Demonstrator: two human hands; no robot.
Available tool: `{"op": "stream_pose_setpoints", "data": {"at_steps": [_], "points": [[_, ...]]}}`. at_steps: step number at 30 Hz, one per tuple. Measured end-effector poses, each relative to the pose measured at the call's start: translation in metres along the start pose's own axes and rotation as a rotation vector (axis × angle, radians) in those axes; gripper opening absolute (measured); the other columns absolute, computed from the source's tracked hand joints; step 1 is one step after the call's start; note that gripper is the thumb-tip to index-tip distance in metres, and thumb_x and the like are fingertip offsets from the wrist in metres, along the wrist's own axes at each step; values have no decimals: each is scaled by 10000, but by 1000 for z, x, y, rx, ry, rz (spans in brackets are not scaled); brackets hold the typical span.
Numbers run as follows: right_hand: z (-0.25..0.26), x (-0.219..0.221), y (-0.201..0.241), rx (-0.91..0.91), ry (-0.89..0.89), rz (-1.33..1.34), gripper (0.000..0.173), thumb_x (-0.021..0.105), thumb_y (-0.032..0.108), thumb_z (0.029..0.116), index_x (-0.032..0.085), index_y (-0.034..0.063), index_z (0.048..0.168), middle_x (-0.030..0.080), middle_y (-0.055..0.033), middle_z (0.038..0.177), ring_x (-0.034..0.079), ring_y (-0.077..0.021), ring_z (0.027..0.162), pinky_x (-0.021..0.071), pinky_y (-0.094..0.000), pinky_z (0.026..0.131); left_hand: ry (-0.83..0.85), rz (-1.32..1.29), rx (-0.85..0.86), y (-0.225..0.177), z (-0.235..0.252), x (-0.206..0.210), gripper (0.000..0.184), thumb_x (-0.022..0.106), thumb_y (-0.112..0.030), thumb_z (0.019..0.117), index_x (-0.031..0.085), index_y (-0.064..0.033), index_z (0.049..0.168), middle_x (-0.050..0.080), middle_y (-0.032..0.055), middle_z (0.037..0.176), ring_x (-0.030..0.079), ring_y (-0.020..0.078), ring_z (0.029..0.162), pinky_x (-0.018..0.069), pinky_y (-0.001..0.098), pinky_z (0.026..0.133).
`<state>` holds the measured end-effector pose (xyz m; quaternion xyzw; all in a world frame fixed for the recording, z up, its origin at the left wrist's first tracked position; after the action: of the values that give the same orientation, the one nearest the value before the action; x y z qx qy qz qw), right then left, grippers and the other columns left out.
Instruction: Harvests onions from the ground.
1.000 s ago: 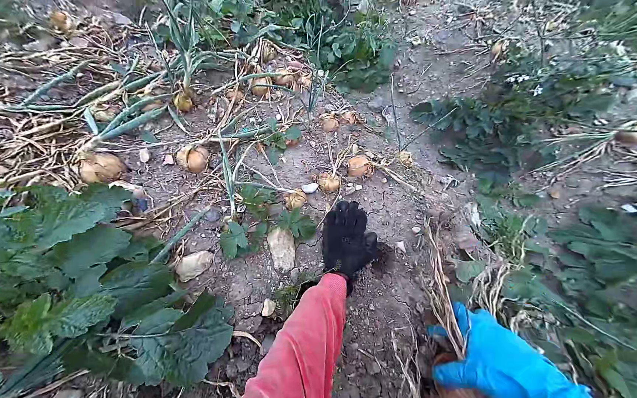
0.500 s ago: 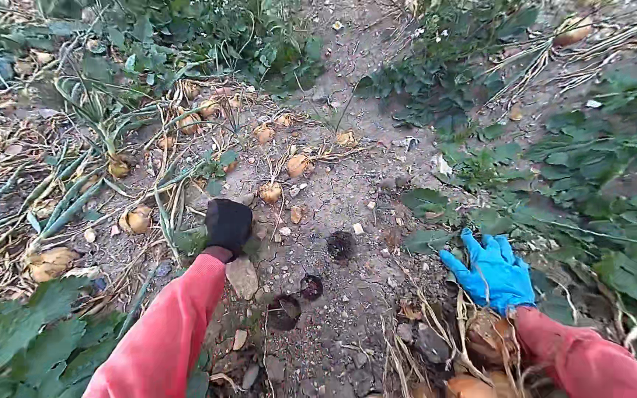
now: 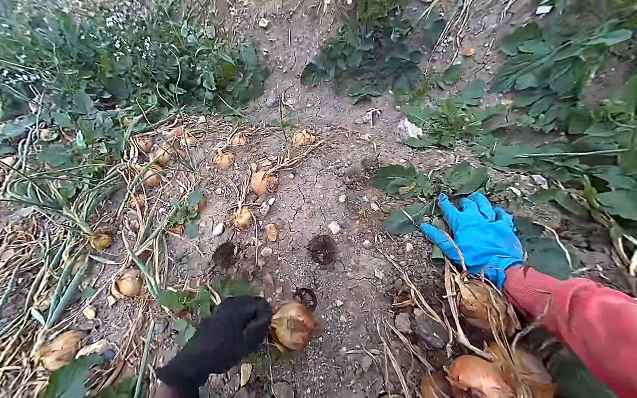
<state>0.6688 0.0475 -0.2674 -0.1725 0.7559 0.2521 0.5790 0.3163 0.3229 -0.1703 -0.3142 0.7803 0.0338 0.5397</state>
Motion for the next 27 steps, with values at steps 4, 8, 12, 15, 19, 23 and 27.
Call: {"op": "stream_pose_setpoints", "data": {"at_steps": [4, 8, 12, 15, 19, 23, 27], "points": [[1, 7, 2, -10, -15, 6, 843, 463, 759, 931, 422, 225, 1582, 433, -255, 1566, 265, -465, 1527, 260, -679, 1175, -277, 383, -137, 26, 87, -23, 328, 618, -195, 987, 696, -193, 1306, 675, 196, 1176, 655, 426, 1063, 533, 618, 828], [2, 17, -7, 8, -79, 2, 853, 450, 776, 916, 437, 235, 1575, 463, -211, 1563, 272, -431, 1535, 249, -675, 1184, -186, 639, -349, 37, 152, -39, 315, 626, -162, 963, 671, -162, 1275, 689, 219, 1131, 656, 461, 1044, 516, 632, 862], [2, 1, 0, 36, 92, 1, 835, 445, 745, 947, 353, 253, 1616, 361, -223, 1626, 198, -424, 1563, 223, -641, 1216, 15, 629, -465, 25, 152, -58, 221, 633, -219, 937, 707, -33, 1030, 712, 210, 1076, 675, 430, 1060, 529, 633, 864], [4, 8, -1, 23, 43, 10, 842, 450, 754, 935, 386, 244, 1602, 394, -238, 1604, 232, -434, 1551, 233, -656, 1203, 153, 673, -458, 29, 159, -69, 282, 580, -275, 970, 722, -38, 1027, 717, 209, 1105, 672, 421, 1093, 524, 638, 876], [4, 18, -2, 15, -16, 42, 870, 440, 777, 913, 417, 228, 1588, 412, -242, 1593, 253, -439, 1543, 218, -668, 1203, 196, 626, -413, 44, 155, -72, 363, 523, -349, 1011, 712, -48, 1086, 704, 211, 1169, 652, 417, 1159, 511, 640, 924], [2, 16, -4, 16, 3, 63, 851, 480, 738, 921, 431, 200, 1579, 423, -248, 1582, 253, -445, 1541, 199, -665, 1210, 355, 366, -185, -10, 92, -53, 342, 545, -307, 1004, 710, -11, 1047, 708, 226, 1066, 672, 400, 1070, 510, 598, 930], [1, 17, 1, 3, -18, 81, 875, 446, 759, 915, 435, 186, 1577, 421, -263, 1578, 253, -463, 1536, 190, -679, 1208, 395, 0, -93, -33, 99, -46, 512, 746, -441, 912, 681, -66, 1255, 680, 164, 1202, 660, 287, 1101, 550, 494, 947]]}}
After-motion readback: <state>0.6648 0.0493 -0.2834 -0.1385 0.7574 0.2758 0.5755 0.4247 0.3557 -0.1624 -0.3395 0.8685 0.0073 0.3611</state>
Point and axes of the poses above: each hand's wrist, its own z-axis towards the middle knuckle, its own x-axis out of the palm, y = z × x, the point moved 4 cm from there along z, towards the middle knuckle
